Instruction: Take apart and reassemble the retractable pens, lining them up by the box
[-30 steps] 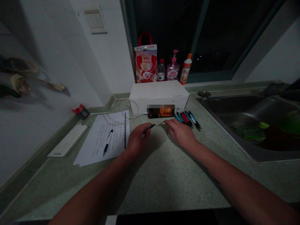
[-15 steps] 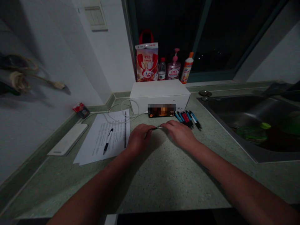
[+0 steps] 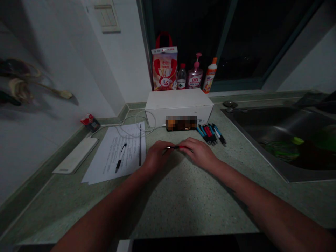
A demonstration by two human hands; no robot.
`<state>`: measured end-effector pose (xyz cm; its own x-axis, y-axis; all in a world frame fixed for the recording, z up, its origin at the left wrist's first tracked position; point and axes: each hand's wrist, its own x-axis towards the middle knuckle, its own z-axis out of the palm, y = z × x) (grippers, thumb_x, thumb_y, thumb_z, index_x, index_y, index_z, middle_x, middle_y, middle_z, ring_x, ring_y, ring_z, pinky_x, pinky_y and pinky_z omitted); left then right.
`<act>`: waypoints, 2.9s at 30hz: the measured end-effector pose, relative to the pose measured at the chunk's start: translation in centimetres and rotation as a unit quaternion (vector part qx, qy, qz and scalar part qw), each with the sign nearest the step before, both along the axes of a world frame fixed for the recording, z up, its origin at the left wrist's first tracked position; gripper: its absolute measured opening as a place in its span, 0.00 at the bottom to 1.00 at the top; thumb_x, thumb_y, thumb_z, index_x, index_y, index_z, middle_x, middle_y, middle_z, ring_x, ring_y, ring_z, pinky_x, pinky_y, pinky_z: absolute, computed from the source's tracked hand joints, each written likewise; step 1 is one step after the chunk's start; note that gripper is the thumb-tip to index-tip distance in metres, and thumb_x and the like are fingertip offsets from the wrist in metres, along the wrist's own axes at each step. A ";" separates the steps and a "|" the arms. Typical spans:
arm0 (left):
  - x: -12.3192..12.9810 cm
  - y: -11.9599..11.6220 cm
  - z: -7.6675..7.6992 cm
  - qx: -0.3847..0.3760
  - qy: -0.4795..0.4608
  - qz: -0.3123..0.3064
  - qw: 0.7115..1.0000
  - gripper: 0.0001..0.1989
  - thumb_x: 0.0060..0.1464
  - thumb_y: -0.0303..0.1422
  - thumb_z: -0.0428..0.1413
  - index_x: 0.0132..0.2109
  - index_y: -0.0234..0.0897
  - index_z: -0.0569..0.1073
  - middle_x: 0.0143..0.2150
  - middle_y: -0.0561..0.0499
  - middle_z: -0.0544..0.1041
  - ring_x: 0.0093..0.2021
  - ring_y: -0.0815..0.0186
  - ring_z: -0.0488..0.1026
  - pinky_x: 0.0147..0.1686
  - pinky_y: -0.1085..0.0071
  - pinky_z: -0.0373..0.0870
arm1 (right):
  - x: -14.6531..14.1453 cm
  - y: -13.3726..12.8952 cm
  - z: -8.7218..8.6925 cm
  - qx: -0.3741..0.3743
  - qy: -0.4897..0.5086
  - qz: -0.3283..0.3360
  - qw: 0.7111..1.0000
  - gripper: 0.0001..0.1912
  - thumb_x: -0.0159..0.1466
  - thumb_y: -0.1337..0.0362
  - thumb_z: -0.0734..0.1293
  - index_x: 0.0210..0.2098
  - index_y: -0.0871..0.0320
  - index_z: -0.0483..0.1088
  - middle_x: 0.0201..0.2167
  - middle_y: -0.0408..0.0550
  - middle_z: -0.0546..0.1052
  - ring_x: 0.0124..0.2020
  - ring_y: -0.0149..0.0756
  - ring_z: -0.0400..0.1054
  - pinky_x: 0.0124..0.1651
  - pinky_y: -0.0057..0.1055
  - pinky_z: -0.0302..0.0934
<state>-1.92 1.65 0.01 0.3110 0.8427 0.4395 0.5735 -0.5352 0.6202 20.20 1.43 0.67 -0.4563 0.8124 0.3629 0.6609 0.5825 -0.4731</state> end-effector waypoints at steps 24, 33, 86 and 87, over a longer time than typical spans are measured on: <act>0.6 0.0 0.7 -0.179 -0.146 0.050 0.972 0.05 0.56 0.35 0.59 0.36 0.39 0.77 0.33 0.51 0.81 0.35 0.63 0.78 0.41 0.66 0.74 | -0.4 0.3 -0.2 -0.019 -0.031 -0.008 0.999 0.12 0.73 0.63 0.63 0.47 0.56 0.78 0.41 0.51 0.80 0.44 0.41 0.75 0.47 0.36 0.66; 0.4 0.0 0.9 -0.164 -0.138 0.068 0.974 0.05 0.55 0.34 0.60 0.37 0.39 0.78 0.37 0.50 0.82 0.38 0.62 0.79 0.43 0.65 0.74 | -0.5 0.2 -0.2 -0.020 -0.046 -0.012 0.999 0.12 0.73 0.63 0.63 0.48 0.57 0.78 0.40 0.51 0.80 0.45 0.43 0.75 0.47 0.38 0.67; -0.2 -0.2 1.0 -0.018 -0.096 0.026 0.995 0.04 0.57 0.31 0.60 0.36 0.41 0.81 0.36 0.49 0.81 0.41 0.58 0.77 0.48 0.57 0.73 | -0.1 0.4 0.0 -0.206 0.176 -0.010 0.963 0.13 0.68 0.56 0.65 0.34 0.57 0.76 0.25 0.42 0.77 0.26 0.32 0.69 0.31 0.28 0.60; -0.2 -0.3 1.0 -0.008 -0.090 0.022 0.996 0.04 0.57 0.31 0.60 0.36 0.41 0.81 0.36 0.49 0.81 0.41 0.58 0.77 0.48 0.58 0.73 | -0.1 0.4 -0.1 -0.222 0.182 -0.006 0.958 0.14 0.68 0.55 0.65 0.33 0.57 0.75 0.24 0.42 0.77 0.25 0.32 0.68 0.30 0.28 0.59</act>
<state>-2.13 1.38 1.03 0.1908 0.8610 0.4715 0.4753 -0.5013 0.7230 20.09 1.87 0.55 -0.3543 0.9283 0.1128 0.4114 0.2630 -0.8727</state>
